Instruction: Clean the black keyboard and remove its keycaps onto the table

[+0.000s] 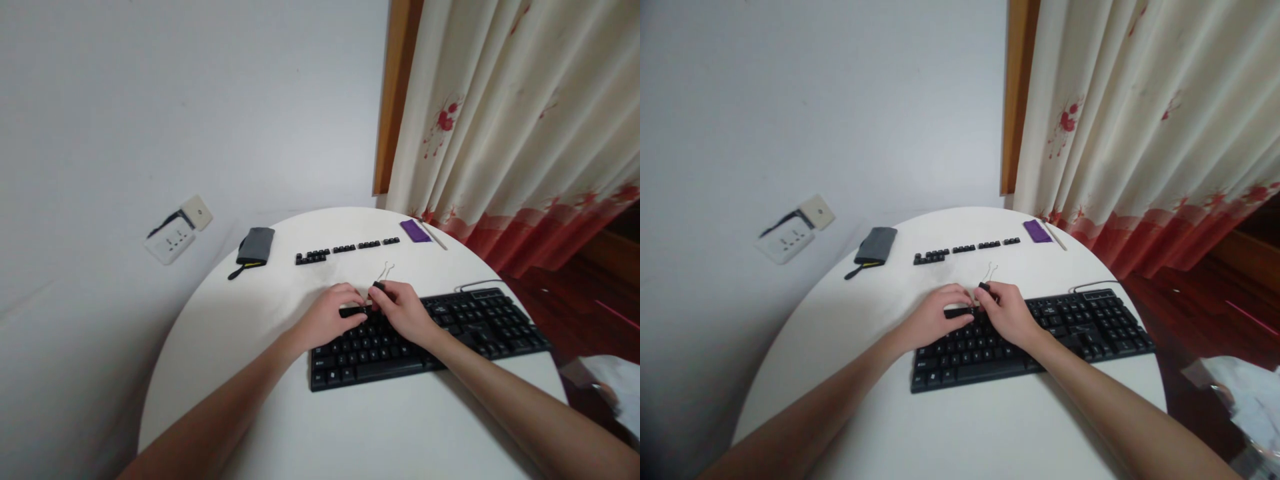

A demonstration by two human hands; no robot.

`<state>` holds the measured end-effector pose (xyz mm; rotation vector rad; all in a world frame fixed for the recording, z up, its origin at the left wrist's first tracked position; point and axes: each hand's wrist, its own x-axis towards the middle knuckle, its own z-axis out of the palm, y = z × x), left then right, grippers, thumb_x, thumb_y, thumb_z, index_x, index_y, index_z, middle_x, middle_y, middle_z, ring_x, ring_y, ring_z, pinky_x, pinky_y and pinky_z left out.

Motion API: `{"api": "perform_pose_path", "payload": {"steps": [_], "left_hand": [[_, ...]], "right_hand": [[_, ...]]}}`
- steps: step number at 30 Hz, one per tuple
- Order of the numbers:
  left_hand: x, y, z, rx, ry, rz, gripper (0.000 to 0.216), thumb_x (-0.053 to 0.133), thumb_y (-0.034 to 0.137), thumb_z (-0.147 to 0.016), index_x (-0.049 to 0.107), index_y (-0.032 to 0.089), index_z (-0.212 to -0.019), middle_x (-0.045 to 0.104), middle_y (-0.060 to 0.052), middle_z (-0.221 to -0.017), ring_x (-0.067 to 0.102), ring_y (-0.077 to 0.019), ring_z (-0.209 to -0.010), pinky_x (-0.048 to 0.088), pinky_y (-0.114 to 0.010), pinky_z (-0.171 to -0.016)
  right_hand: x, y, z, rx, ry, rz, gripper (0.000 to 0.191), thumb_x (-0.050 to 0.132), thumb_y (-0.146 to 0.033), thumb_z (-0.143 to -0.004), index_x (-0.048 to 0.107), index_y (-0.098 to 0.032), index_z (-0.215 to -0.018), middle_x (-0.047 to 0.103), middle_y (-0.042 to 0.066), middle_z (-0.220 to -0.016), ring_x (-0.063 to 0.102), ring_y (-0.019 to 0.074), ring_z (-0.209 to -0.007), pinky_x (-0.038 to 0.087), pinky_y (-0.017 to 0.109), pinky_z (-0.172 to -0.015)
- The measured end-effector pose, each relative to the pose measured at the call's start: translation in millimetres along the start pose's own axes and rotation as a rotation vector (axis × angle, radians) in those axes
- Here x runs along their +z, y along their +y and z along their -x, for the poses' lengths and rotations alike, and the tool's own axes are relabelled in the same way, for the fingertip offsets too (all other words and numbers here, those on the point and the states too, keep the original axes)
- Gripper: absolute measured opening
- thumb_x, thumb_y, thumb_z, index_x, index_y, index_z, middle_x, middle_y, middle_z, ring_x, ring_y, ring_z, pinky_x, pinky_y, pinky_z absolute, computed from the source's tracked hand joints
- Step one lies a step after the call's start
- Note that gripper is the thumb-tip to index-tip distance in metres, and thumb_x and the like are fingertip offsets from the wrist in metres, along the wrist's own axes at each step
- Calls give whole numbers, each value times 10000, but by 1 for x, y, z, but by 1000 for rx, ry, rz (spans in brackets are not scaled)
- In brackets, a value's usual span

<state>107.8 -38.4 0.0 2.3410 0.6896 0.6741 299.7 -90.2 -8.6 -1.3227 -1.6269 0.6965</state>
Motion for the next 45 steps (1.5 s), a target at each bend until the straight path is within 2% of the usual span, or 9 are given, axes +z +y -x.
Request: {"api": "perform_pose_path", "payload": {"steps": [3, 6, 10, 21, 33, 36, 38, 40, 45], "left_hand": [[0, 3, -1, 16, 120, 13, 131, 653, 200, -848, 684, 203, -975, 680, -31, -992, 625, -178, -951, 491, -321, -897], [0, 4, -1, 40, 185, -12, 204, 656, 197, -853, 650, 214, -1055, 687, -36, -1024, 617, -187, -972, 492, -337, -899], [2, 3, 1, 108, 227, -100, 146, 646, 242, -883, 635, 214, -1026, 687, -43, -992, 597, -205, -995, 489, -370, -904], [2, 2, 1, 248, 124, -226, 168, 529, 234, -955, 659, 210, -1058, 692, -54, -1044, 582, -208, -1018, 482, -389, -930], [0, 6, 1, 237, 49, -139, 131, 550, 182, -935, 658, 204, -1006, 639, -59, -1088, 557, -188, -1062, 456, -347, -977], [0, 2, 1, 224, 88, -84, 117, 575, 210, -928, 654, 203, -1014, 661, -65, -1064, 573, -198, -1041, 464, -373, -960], [0, -1, 0, 193, 150, -50, 117, 601, 223, -913, 652, 203, -1017, 678, -62, -1032, 586, -203, -1013, 475, -387, -936], [0, -4, -1, 140, 217, -20, 116, 625, 224, -894, 655, 207, -1005, 686, -55, -997, 598, -199, -972, 494, -372, -880], [0, -8, -1, 12, 312, 56, 129, 659, 201, -858, 668, 222, -986, 680, -36, -966, 609, -172, -892, 499, -293, -743]], "right_hand": [[-2, -4, 2, -41, 93, -16, 344, 497, -426, -949, 645, -175, -768, 663, 30, -720, 595, 165, -684, 450, 262, -625], [-1, -7, 2, -24, 115, -80, 330, 466, -422, -965, 655, -177, -852, 701, 51, -824, 636, 178, -757, 487, 277, -688], [1, -7, 1, 50, 106, -182, 335, 452, -444, -967, 628, -182, -852, 701, 57, -824, 644, 177, -733, 516, 275, -649], [-1, -6, 3, -26, 99, -51, 334, 480, -430, -959, 619, -186, -777, 659, 31, -703, 613, 177, -664, 478, 291, -641], [1, -3, 1, 66, 47, -205, 375, 498, -462, -945, 610, -179, -726, 622, 14, -604, 597, 157, -561, 477, 274, -557], [0, -5, -1, 129, 78, -282, 392, 506, -485, -931, 618, -170, -726, 636, 26, -614, 604, 158, -562, 493, 277, -565], [-2, -6, -2, 148, 122, -285, 368, 504, -479, -930, 644, -160, -811, 653, 32, -646, 613, 162, -586, 503, 284, -594], [-5, -6, -3, 124, 168, -227, 325, 512, -449, -930, 657, -160, -899, 665, 35, -694, 623, 168, -640, 504, 293, -642], [-11, 0, -6, -95, 215, -24, 223, 494, -327, -947, 650, -179, -890, 665, 59, -906, 613, 188, -892, 459, 320, -838]]}}
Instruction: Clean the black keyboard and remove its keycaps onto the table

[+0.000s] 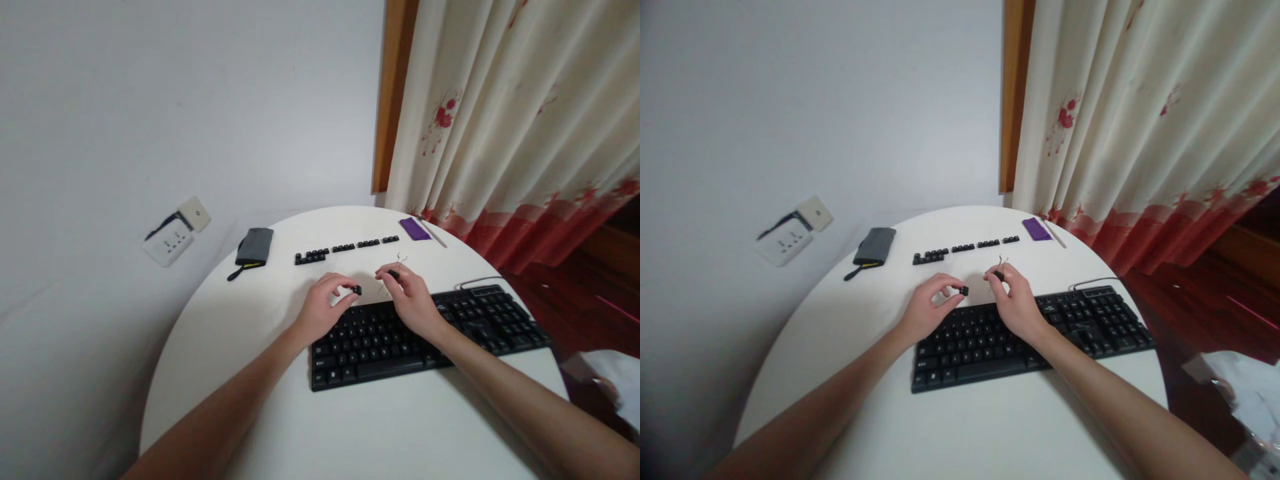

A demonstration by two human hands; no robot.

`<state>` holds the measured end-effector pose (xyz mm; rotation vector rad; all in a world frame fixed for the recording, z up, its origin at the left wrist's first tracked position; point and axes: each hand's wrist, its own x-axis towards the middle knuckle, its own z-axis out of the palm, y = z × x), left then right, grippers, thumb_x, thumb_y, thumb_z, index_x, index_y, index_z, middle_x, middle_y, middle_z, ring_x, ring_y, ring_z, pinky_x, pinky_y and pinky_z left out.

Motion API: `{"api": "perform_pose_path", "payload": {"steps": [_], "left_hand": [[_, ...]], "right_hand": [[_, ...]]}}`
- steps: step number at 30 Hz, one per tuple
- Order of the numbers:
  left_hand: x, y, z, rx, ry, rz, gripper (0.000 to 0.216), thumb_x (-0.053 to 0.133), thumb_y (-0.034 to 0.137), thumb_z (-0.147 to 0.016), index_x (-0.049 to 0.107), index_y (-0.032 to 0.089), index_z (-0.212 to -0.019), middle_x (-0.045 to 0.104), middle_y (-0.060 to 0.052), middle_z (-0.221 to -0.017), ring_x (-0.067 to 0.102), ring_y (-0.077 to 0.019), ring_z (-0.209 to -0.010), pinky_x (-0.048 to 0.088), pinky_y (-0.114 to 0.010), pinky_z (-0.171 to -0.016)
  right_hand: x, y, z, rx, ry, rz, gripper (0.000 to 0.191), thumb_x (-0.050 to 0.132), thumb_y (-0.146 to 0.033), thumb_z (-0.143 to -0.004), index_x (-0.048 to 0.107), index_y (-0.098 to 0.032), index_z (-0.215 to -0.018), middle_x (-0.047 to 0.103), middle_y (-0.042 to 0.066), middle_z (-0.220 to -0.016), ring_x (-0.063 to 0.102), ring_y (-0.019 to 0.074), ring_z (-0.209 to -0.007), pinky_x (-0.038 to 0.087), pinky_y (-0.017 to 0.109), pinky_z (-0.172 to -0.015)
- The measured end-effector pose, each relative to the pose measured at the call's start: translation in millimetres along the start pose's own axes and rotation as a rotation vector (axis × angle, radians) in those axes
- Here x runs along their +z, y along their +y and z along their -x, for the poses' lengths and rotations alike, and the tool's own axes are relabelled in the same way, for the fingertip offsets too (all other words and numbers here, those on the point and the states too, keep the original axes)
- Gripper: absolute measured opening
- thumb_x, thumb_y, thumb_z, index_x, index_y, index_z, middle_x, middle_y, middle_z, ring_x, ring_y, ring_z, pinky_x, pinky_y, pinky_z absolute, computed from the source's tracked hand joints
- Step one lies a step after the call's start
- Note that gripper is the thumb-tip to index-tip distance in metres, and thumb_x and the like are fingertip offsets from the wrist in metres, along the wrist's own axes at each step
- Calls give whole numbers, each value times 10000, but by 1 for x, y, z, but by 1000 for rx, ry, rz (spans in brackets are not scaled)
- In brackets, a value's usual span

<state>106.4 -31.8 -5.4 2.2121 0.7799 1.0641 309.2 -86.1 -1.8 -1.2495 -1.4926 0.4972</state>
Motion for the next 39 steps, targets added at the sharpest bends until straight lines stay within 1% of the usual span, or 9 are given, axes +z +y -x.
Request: {"api": "perform_pose_path", "payload": {"steps": [3, 9, 15, 24, 26, 29, 32, 35, 39], "left_hand": [[0, 0, 0, -17, 14, 4, 144, 670, 186, -845, 672, 224, -983, 679, -26, -937, 610, -163, -858, 492, -286, -731], [2, -3, 1, 7, -18, 10, 120, 729, 225, -811, 677, 221, -919, 686, -20, -908, 605, -169, -845, 483, -293, -737], [3, -8, 2, 36, -40, 18, 160, 789, 266, -760, 702, 211, -882, 693, -19, -854, 605, -174, -828, 480, -294, -755], [3, -8, 1, 3, -81, 107, 163, 711, 343, -833, 727, 212, -928, 713, -39, -879, 625, -185, -841, 475, -289, -739], [2, -11, 1, -86, -17, 179, 251, 571, 393, -925, 721, 191, -933, 720, -52, -865, 637, -179, -813, 480, -293, -744], [0, -23, -1, -244, 198, 233, 452, 386, 440, -992, 706, 155, -850, 716, -60, -741, 622, -166, -704, 474, -288, -703], [-6, -41, -7, -347, 402, 200, 505, 397, 483, -969, 684, 150, -721, 673, -53, -618, 557, -158, -596, 431, -272, -607], [-12, -55, -11, -428, 541, 257, 505, 420, 502, -945, 660, 154, -667, 631, -42, -559, 516, -146, -536, 384, -263, -543], [-14, -62, -13, -460, 594, 324, 504, 431, 511, -929, 643, 158, -638, 602, -37, -530, 524, -147, -525, 379, -260, -531]], "right_hand": [[1, 0, 2, -5, -64, -26, 189, 449, -279, -966, 616, -191, -986, 638, 26, -841, 591, 163, -797, 457, 297, -768], [4, -9, 8, -72, -202, 80, 65, 584, -222, -895, 640, -191, -911, 608, 11, -811, 525, 139, -697, 412, 260, -645], [3, -9, 9, -116, -287, 102, 89, 620, -159, -862, 653, -196, -936, 635, 18, -864, 569, 151, -783, 427, 267, -718], [2, -9, 9, -128, -278, 119, 74, 660, -193, -843, 661, -198, -917, 656, 25, -869, 604, 166, -813, 449, 277, -739], [2, -8, 8, -109, -246, 150, 61, 665, -213, -838, 667, -196, -896, 663, 26, -849, 602, 165, -786, 449, 277, -720], [-4, -2, 1, -63, -165, 197, 74, 673, -244, -822, 680, -188, -869, 683, 33, -836, 585, 160, -724, 440, 272, -668], [-11, 8, -13, 21, -35, 239, 120, 682, -282, -798, 697, -172, -843, 701, 42, -806, 562, 154, -656, 424, 271, -620], [-12, 19, -31, 87, 43, 276, 182, 706, -305, -758, 723, -150, -853, 705, 41, -745, 552, 151, -599, 414, 274, -595], [13, 31, -55, 136, -59, 365, 182, 715, -283, -736, 742, -150, -857, 719, 39, -746, 598, 153, -634, 424, 256, -621]]}}
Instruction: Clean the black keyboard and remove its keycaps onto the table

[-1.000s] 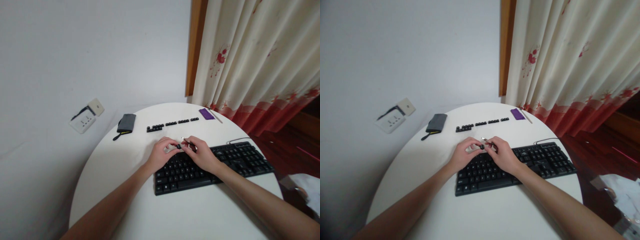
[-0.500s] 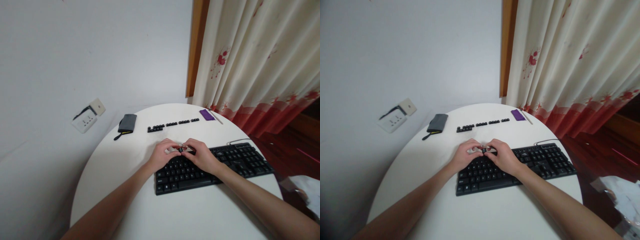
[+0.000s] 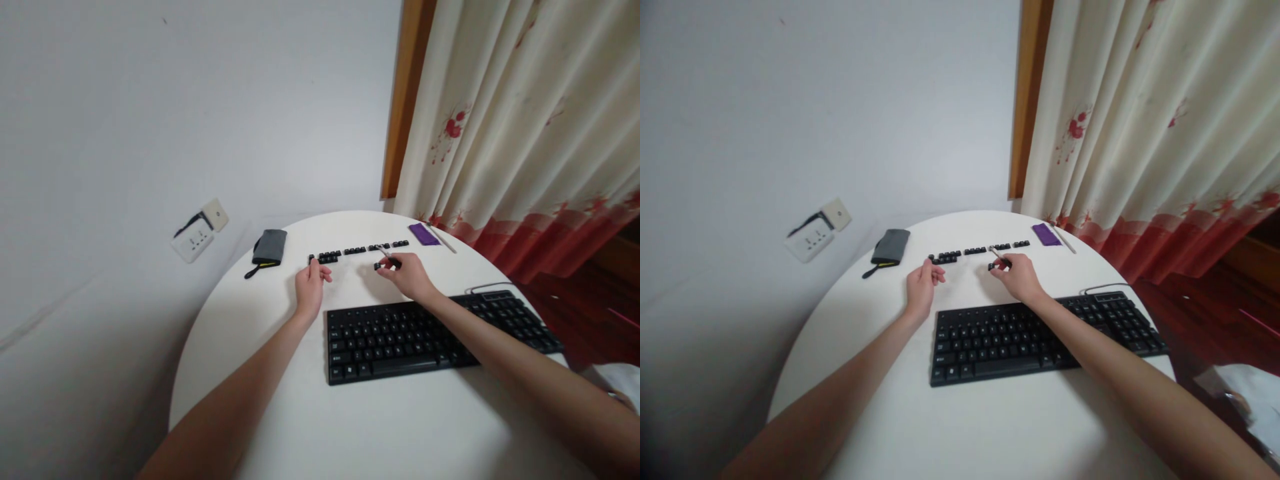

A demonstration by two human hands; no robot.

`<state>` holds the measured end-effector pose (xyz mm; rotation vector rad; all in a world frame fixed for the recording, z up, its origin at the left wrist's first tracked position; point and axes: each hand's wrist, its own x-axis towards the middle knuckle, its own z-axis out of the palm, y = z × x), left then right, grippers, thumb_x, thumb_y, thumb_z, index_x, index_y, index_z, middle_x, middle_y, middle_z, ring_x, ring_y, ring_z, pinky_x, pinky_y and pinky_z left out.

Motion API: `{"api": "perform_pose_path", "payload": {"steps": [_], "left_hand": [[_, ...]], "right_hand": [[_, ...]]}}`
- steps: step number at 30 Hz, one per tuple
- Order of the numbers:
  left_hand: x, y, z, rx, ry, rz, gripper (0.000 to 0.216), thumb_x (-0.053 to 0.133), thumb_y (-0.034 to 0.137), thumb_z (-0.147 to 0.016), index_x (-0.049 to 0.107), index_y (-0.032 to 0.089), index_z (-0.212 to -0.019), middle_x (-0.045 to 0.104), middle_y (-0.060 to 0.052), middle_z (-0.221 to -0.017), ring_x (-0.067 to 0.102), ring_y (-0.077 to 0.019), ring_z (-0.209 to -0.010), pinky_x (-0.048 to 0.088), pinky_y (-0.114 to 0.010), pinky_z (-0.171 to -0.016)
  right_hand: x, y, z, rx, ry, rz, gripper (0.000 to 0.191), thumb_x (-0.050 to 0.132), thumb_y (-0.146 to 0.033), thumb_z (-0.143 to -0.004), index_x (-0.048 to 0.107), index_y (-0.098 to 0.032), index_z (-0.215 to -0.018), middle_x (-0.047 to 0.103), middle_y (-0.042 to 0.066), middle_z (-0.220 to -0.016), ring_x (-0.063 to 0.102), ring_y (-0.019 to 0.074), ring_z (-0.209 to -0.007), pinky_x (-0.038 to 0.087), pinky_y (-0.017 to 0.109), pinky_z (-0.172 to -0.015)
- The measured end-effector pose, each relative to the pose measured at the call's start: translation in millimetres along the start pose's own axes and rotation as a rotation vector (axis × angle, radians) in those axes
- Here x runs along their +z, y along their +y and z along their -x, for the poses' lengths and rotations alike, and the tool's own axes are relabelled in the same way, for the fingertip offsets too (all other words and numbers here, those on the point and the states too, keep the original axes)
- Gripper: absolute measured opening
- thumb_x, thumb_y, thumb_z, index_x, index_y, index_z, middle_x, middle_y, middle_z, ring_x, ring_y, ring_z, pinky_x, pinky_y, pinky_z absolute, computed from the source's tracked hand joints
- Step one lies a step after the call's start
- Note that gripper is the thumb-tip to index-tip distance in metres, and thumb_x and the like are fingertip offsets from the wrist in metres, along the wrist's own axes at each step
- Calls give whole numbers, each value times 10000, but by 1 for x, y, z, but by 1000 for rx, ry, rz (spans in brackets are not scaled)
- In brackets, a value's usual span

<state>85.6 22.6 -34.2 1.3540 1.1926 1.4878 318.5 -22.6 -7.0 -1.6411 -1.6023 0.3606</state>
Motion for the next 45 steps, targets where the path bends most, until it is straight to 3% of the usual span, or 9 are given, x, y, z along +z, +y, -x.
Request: {"api": "perform_pose_path", "payload": {"steps": [4, 11, 26, 35, 45], "left_hand": [[-1, -4, -1, 7, 30, -4, 516, 420, 520, -930, 641, 158, -636, 595, -35, -525, 546, -152, -540, 400, -260, -553], [0, -7, -1, 15, 45, -44, 580, 364, 558, -946, 622, 160, -611, 581, -33, -505, 552, -152, -517, 403, -264, -555], [2, -3, 2, 40, 27, -23, 559, 393, 525, -949, 628, 166, -591, 567, -16, -489, 541, -147, -510, 404, -273, -584], [1, -4, 1, 34, 23, -21, 572, 376, 531, -957, 633, 165, -601, 573, -16, -488, 543, -144, -498, 403, -270, -574], [1, -3, 2, 40, 12, -12, 569, 390, 548, -946, 629, 166, -599, 568, -17, -489, 545, -149, -509, 412, -274, -586]], "right_hand": [[39, -10, -21, 20, -148, 147, 132, 706, -250, -729, 751, -162, -817, 729, 40, -750, 632, 158, -680, 408, 229, -613], [78, -21, -45, 23, -182, 238, 127, 661, -242, -750, 743, -147, -774, 735, 76, -766, 644, 178, -701, 390, 234, -611], [81, -27, -39, 109, -155, 332, 152, 651, -295, -771, 726, -166, -797, 744, 97, -844, 679, 213, -814, 418, 243, -644], [94, -37, -52, 206, -135, 341, 174, 629, -308, -785, 725, -176, -848, 743, 118, -895, 689, 236, -854, 458, 260, -669], [102, -37, -55, 206, -127, 351, 205, 604, -317, -807, 722, -167, -883, 739, 142, -917, 688, 249, -880, 469, 273, -684]]}}
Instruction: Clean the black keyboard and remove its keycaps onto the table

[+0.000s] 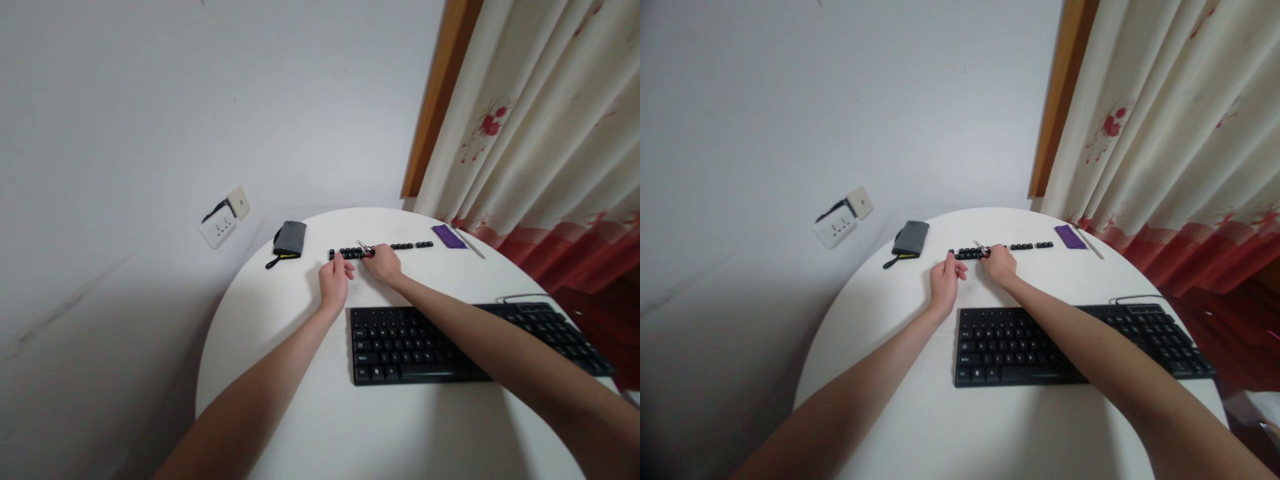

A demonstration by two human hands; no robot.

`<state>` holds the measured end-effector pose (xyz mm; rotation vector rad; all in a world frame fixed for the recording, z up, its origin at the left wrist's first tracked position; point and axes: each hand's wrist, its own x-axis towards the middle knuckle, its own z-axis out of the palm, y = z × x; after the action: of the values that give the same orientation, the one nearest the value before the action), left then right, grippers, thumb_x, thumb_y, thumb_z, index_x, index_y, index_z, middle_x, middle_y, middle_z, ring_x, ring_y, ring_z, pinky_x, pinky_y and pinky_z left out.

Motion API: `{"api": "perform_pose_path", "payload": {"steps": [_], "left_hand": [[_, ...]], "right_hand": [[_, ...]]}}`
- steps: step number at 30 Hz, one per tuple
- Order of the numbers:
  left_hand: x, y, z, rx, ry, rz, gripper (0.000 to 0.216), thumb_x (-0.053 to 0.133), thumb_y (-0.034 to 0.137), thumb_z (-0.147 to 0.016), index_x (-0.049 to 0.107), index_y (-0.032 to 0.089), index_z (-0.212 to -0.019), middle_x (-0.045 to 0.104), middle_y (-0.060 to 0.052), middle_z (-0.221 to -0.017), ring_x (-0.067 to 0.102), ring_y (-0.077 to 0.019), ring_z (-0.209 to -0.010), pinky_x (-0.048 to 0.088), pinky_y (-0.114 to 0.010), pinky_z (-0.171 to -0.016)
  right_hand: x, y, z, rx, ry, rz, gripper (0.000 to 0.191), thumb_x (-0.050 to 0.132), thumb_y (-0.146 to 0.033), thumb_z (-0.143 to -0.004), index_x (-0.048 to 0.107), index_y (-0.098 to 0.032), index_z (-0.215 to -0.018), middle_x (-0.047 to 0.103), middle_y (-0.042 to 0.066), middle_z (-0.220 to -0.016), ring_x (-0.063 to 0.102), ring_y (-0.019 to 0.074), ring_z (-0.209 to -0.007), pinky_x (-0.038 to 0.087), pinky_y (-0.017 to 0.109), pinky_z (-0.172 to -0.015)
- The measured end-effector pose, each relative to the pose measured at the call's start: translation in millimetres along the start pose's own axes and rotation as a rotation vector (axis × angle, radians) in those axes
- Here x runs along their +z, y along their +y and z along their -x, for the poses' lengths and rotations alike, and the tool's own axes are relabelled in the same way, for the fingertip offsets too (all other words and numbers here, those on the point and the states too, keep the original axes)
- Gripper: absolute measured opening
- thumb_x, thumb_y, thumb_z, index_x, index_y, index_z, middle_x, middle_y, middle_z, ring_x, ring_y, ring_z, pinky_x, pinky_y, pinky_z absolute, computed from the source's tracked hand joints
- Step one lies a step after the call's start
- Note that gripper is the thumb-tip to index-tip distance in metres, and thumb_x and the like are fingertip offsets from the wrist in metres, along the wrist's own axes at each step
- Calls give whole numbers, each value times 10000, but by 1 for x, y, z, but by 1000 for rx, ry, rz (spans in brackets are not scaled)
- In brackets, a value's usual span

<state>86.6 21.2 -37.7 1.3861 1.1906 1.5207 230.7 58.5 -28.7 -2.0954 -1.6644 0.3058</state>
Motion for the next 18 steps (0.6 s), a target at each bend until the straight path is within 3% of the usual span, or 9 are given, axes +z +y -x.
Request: {"api": "perform_pose_path", "payload": {"steps": [18], "left_hand": [[1, 2, 0, 4, 4, -2, 552, 397, 542, -946, 615, 176, -594, 551, -11, -486, 530, -149, -505, 397, -277, -571]], "right_hand": [[1, -1, 1, 7, 11, -27, 188, 604, -303, -810, 720, -178, -889, 738, 128, -929, 685, 245, -883, 465, 276, -703]]}}
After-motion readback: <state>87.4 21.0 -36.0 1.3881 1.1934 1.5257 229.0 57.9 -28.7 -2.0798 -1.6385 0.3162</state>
